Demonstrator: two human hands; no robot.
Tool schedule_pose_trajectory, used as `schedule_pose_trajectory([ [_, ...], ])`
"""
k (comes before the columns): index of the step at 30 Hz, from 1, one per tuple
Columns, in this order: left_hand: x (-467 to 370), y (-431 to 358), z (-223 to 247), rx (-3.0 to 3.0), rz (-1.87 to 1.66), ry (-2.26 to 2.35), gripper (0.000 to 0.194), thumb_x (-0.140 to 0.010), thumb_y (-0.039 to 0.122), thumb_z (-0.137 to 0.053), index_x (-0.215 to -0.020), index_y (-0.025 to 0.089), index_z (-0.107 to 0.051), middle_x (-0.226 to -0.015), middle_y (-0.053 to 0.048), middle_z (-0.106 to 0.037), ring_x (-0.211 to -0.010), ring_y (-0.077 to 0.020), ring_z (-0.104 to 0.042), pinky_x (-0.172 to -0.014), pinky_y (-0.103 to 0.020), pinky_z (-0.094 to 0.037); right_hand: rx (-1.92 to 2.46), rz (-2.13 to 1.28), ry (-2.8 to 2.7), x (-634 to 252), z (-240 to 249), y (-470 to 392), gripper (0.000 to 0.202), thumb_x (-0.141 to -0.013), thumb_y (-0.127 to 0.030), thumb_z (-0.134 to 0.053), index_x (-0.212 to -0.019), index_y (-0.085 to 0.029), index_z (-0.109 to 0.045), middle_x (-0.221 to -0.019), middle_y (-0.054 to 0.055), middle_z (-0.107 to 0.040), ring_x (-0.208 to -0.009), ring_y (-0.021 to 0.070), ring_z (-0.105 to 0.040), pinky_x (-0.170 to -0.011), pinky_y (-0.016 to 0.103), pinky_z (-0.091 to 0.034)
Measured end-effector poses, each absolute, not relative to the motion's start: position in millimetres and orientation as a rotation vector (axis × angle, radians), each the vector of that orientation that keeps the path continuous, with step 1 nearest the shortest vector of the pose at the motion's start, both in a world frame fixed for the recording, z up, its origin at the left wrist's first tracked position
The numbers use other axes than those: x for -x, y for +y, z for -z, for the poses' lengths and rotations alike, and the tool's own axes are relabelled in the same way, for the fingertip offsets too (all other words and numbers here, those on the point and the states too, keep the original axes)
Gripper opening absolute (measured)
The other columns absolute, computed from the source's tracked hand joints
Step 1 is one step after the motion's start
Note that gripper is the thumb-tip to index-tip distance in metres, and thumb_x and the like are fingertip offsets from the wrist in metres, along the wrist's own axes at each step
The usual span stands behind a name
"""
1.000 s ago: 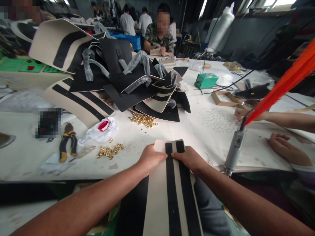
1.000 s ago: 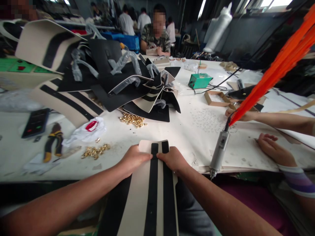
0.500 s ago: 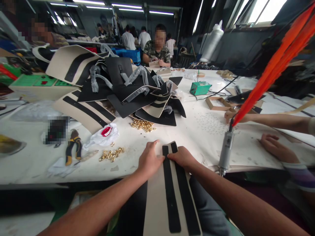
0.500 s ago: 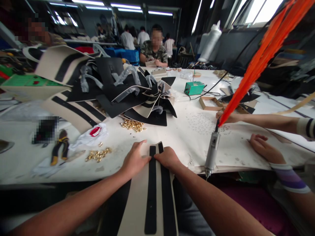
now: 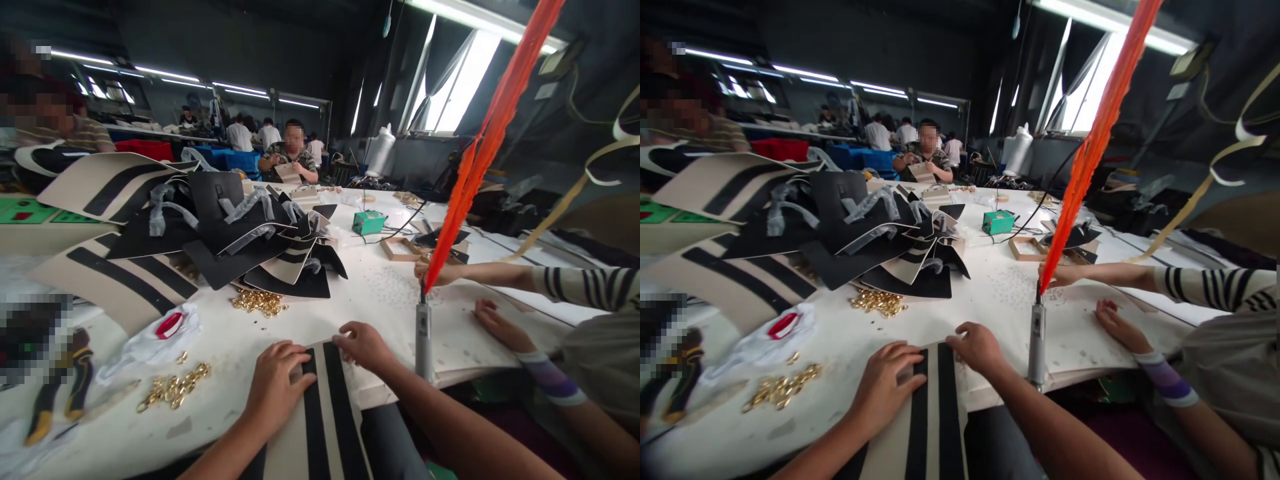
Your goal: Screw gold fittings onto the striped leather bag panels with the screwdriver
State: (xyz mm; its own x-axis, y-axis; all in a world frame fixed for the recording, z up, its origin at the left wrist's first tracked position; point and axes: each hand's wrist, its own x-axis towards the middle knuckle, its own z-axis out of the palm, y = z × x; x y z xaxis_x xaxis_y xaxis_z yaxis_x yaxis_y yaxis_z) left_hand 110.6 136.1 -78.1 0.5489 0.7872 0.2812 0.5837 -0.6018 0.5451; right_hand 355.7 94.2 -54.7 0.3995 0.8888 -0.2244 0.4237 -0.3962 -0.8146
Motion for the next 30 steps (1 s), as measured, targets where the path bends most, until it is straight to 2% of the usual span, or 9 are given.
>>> schedule_pose_trajectory([
  [2, -111, 136, 77, -2.38, -0.724, 1.12, 0.025, -0.079, 0.024, -0.087, -0.103, 0.03, -0.084, -0.124, -0.003, -0.082, -0.127, -0.0371, -0.066, -0.113, -0.061, -0.048, 2.095, -0.749, -1.105, -384, 54, 100, 0.035, -0.098, -0.036, -0.067, -0.128, -0.017, -0.072, -0.075, 0.0, -0.073, -0.064, 0.0167, -0.07, -0.061, 0.027, -0.051],
  [4, -112, 137, 76, -2.365, -0.72, 1.119, 0.024, -0.078, 0.022, -0.087, -0.101, 0.03, -0.084, -0.123, -0.003, -0.082, -0.126, -0.0367, -0.066, -0.112, -0.061, -0.048, 2.184, -0.62, -1.069, -408, 54, 107, 0.039, -0.106, -0.035, -0.057, -0.14, -0.016, -0.062, -0.087, 0.002, -0.074, -0.07, 0.0153, -0.071, -0.067, 0.027, -0.054],
  [8, -111, 139, 79, -2.334, -0.732, 1.127, 0.025, -0.078, 0.023, -0.087, -0.101, 0.032, -0.084, -0.124, -0.002, -0.081, -0.128, -0.0374, -0.066, -0.113, -0.062, -0.048, 2.317, -0.465, -1.054, -436, 57, 123, 0.037, -0.107, -0.042, -0.064, -0.135, -0.017, -0.064, -0.115, 0.008, -0.073, -0.092, 0.0199, -0.073, -0.082, 0.037, -0.062],
  [13, -108, 139, 85, -2.321, -0.742, 1.12, 0.025, -0.079, 0.025, -0.087, -0.103, 0.033, -0.084, -0.125, -0.002, -0.081, -0.13, -0.0387, -0.063, -0.114, -0.064, -0.046, 2.429, -0.357, -1.098, -444, 66, 143, 0.037, -0.105, -0.039, -0.07, -0.136, -0.019, -0.065, -0.136, 0.011, -0.067, -0.113, 0.0258, -0.07, -0.095, 0.047, -0.062],
  [18, -107, 138, 87, -2.306, -0.744, 1.127, 0.027, -0.078, 0.024, -0.088, -0.103, 0.033, -0.084, -0.126, -0.001, -0.081, -0.132, -0.0394, -0.062, -0.114, -0.064, -0.046, 2.518, -0.292, -1.16, -450, 71, 156, 0.038, -0.105, -0.038, -0.07, -0.137, -0.019, -0.065, -0.138, 0.011, -0.066, -0.117, 0.0269, -0.069, -0.098, 0.048, -0.061],
  [23, -108, 138, 88, -2.308, -0.782, 1.124, 0.028, -0.076, 0.024, -0.09, -0.102, 0.033, -0.084, -0.125, -0.001, -0.081, -0.131, -0.0395, -0.063, -0.114, -0.063, -0.047, 2.568, -0.299, -1.253, -443, 69, 157, 0.033, -0.105, -0.041, -0.069, -0.128, -0.017, -0.069, -0.126, 0.009, -0.071, -0.11, 0.0251, -0.071, -0.097, 0.048, -0.06],
  [27, -108, 135, 87, -2.29, -0.779, 1.118, 0.028, -0.076, 0.022, -0.09, -0.102, 0.031, -0.083, -0.123, -0.002, -0.082, -0.13, -0.039, -0.063, -0.113, -0.063, -0.047, 2.553, -0.319, -1.414, -420, 66, 141, 0.022, -0.106, -0.034, -0.061, -0.118, -0.022, -0.076, -0.11, 0.007, -0.077, -0.1, 0.022, -0.072, -0.085, 0.034, -0.054],
  [30, -109, 133, 85, -2.278, -0.774, 1.115, 0.027, -0.076, 0.022, -0.09, -0.102, 0.029, -0.083, -0.122, -0.003, -0.082, -0.13, -0.0385, -0.062, -0.114, -0.062, -0.046, 2.543, -0.277, -1.561, -406, 63, 128, 0.024, -0.105, -0.032, -0.058, -0.112, -0.028, -0.08, -0.114, 0.005, -0.077, -0.1, 0.0214, -0.071, -0.076, 0.03, -0.045],
])
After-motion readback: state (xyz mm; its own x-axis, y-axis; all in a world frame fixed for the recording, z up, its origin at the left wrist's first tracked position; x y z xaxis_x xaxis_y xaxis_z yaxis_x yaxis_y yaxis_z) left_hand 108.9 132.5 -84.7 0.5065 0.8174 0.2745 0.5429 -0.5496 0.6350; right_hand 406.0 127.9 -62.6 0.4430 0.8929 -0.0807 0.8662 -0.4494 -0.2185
